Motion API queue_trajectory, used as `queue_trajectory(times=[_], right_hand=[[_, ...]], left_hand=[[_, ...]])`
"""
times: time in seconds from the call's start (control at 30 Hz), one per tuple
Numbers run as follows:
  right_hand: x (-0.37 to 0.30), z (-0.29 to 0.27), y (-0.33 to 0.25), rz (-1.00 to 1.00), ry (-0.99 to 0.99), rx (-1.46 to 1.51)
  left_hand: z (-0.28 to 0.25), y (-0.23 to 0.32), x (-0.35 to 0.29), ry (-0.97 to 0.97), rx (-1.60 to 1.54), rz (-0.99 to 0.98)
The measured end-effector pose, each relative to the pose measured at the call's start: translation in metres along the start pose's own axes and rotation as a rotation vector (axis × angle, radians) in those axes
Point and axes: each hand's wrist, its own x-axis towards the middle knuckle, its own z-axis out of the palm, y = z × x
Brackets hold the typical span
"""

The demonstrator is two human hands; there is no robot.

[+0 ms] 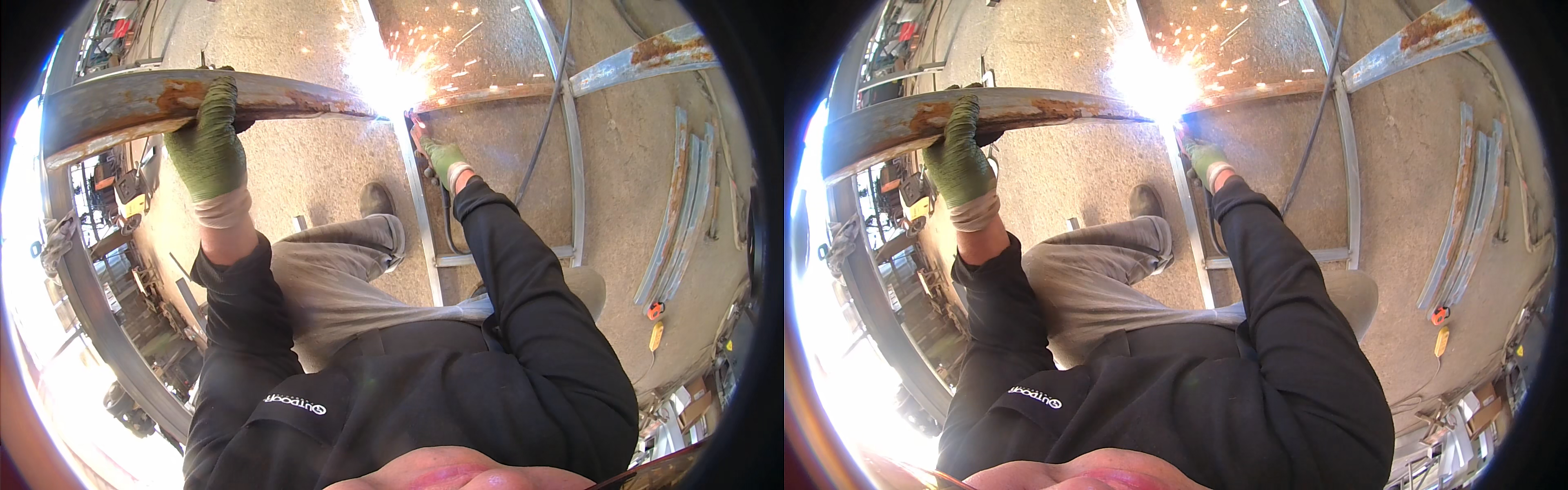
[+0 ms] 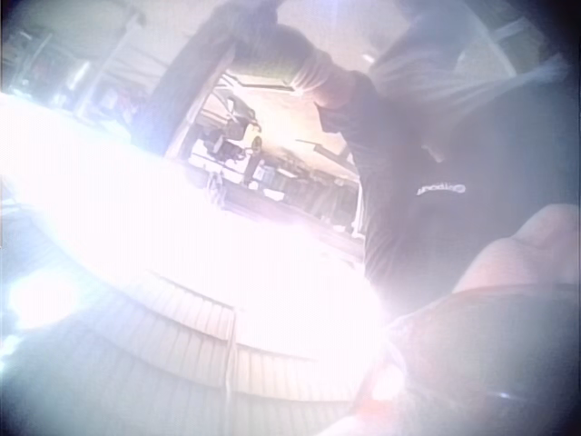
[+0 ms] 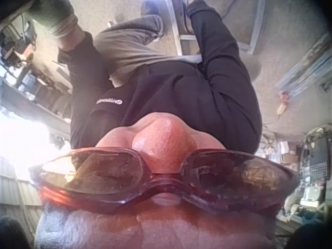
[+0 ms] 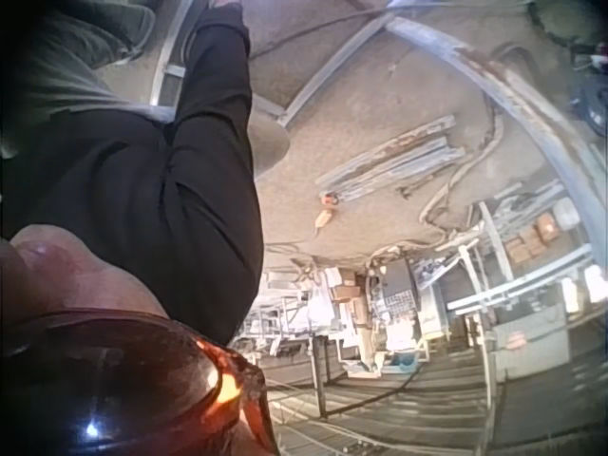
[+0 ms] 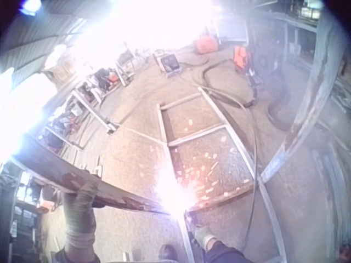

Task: The person welds a metal frame using a handheld welding torch. They position a rusty metal bar onto the frame, then weld it in place, producing bright sparks. The person repeats this process on another section of the frame.

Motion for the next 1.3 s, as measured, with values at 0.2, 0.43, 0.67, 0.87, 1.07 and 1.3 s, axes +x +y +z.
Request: queue_trajectory(times=[0.2,0.43,0.67,0.87,1.07,1.3], right_hand=[[0.005,0.002,0.004,-0.022,-0.006,0.019],[0.005,0.002,0.003,0.013,0.012,0.020],[0.009,0.001,0.000,0.038,0.037,0.023],[0.007,0.002,0.000,0.048,0.013,0.017],[0.006,0.001,-0.002,0.008,0.011,-0.014],[0.007,0.002,0.000,0.006,0.019,0.005]], left_hand=[[0.001,-0.001,0.001,-0.002,-0.062,0.001],[0.002,0.002,-0.001,-0.002,-0.090,-0.012],[0.000,0.001,-0.001,-0.012,-0.108,-0.027],[-0.007,-0.006,0.002,-0.060,-0.034,-0.011],[-0.008,-0.008,0.003,-0.035,-0.056,0.008],[-0.010,-0.008,0.003,-0.012,0.009,0.057]])
